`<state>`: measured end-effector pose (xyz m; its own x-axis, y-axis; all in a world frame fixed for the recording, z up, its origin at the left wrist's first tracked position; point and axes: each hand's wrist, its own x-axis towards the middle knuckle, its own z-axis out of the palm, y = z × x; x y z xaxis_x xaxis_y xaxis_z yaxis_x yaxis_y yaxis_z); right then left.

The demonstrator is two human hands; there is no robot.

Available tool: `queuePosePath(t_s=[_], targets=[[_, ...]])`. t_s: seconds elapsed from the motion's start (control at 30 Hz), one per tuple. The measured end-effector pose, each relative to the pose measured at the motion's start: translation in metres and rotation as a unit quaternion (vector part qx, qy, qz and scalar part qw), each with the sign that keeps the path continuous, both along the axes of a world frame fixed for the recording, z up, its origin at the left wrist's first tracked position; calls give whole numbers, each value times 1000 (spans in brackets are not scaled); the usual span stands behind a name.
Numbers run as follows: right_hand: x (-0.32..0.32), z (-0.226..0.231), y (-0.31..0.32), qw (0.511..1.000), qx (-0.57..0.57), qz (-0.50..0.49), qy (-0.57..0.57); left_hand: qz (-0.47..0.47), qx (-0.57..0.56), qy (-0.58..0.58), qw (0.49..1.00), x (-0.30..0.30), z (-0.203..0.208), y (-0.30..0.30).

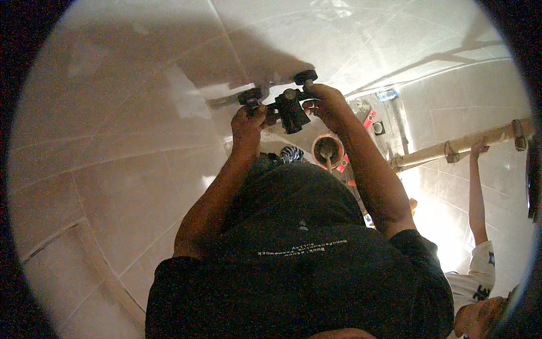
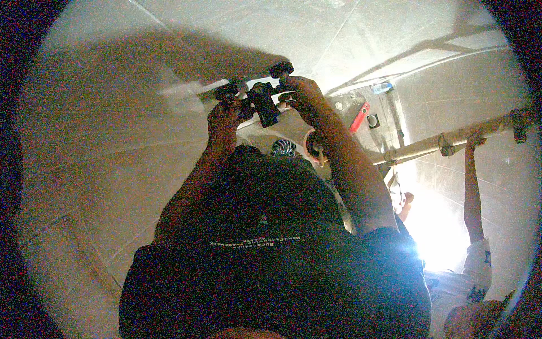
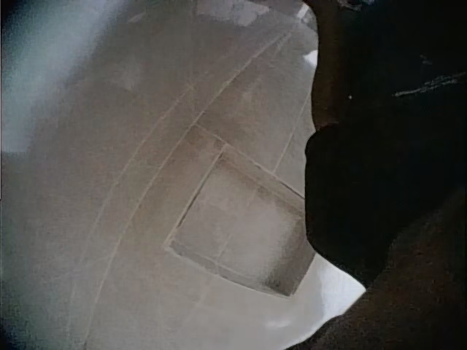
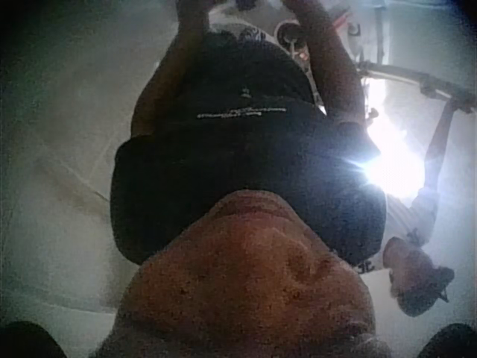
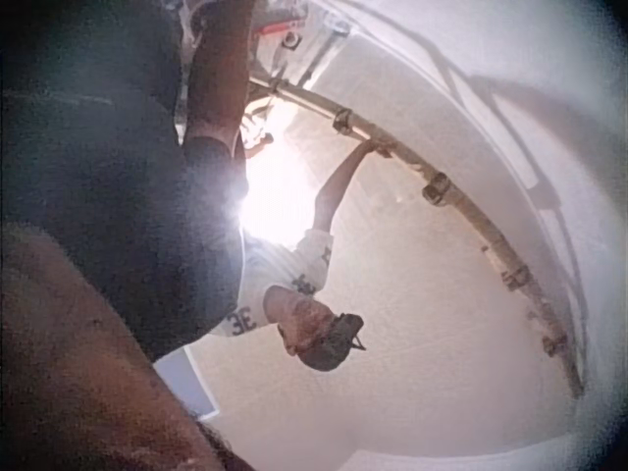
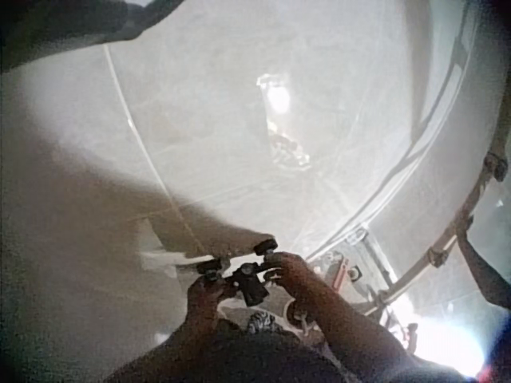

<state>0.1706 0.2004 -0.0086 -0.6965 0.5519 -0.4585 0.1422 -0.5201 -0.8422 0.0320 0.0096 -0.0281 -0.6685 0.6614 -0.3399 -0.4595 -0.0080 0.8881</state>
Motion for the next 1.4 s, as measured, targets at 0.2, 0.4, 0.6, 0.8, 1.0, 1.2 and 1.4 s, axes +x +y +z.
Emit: queuePosePath(t_s=[0.2,0.4,0.6,0.8,1.0,1.2,1.4], targets=[[5,-19,9,988,134,71,8,-34,-26,22,999,-6,-1,-4],[6,-13,6,984,153,88,-33,-44,-20,-7,999,-8,4,-7],[-8,15,-3,984,130,41,-111,-20,8,-73,997,-5,4,-3],[-3,0,2,984,131,46,-115,-82,-80,-24,993,12,-5,-10],[29,-23,-5,991,107,65,-40,-66,-34,-68,995,26,-1,-20],[62,-25,-34,998,57,-28,10,-77,-7,80,994,40,24,-20],[100,-28,-41,992,111,-54,4,-71,-25,-8,997,63,54,-7]])
